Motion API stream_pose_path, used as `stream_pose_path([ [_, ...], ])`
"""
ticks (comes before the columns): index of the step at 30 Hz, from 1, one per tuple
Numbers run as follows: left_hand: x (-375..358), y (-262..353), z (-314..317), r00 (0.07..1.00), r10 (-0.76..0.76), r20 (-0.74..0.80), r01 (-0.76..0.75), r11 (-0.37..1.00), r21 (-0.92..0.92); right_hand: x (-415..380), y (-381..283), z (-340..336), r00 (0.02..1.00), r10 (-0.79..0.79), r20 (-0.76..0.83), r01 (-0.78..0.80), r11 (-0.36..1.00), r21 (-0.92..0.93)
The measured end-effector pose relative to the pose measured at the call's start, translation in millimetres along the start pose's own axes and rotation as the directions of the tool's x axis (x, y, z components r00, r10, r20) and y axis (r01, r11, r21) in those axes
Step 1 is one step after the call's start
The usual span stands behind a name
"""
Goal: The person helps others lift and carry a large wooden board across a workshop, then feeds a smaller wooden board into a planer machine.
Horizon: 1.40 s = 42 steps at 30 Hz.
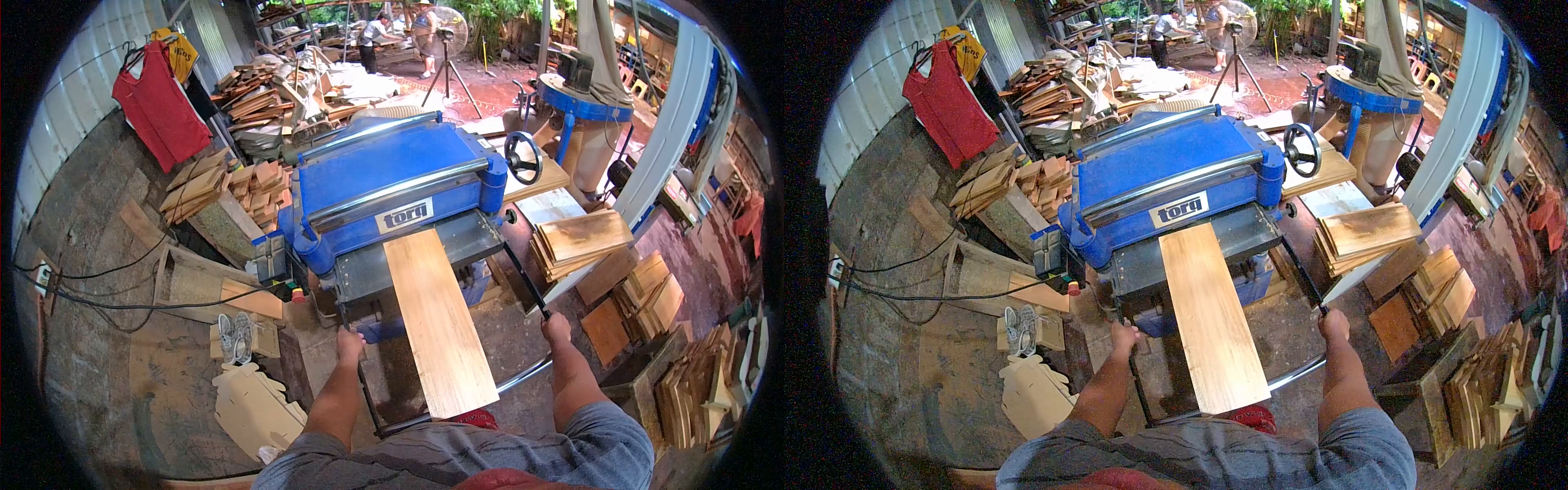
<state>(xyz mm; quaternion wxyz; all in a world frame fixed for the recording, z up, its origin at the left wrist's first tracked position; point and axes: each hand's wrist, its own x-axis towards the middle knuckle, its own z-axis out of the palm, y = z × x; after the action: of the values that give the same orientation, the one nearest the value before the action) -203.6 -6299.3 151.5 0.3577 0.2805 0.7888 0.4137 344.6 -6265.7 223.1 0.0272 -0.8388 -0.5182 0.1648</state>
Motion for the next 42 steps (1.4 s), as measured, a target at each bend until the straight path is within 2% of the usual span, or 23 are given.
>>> stream_pose_path([
  [19, 0.4, -1.2, 0.1, 1.0, -0.029, -0.008, 0.029, 0.998, -0.055, 3.3, 1.7, 3.5, 1.0, 0.016, 0.002, -0.016, 1.0, 0.002],
  [42, 2.4, -5.1, 1.8, 1.0, 0.007, -0.02, -0.007, 1.0, 0.006, 3.1, 2.7, 4.2, 1.0, 0.0, -0.012, 0.001, 1.0, 0.009],
])
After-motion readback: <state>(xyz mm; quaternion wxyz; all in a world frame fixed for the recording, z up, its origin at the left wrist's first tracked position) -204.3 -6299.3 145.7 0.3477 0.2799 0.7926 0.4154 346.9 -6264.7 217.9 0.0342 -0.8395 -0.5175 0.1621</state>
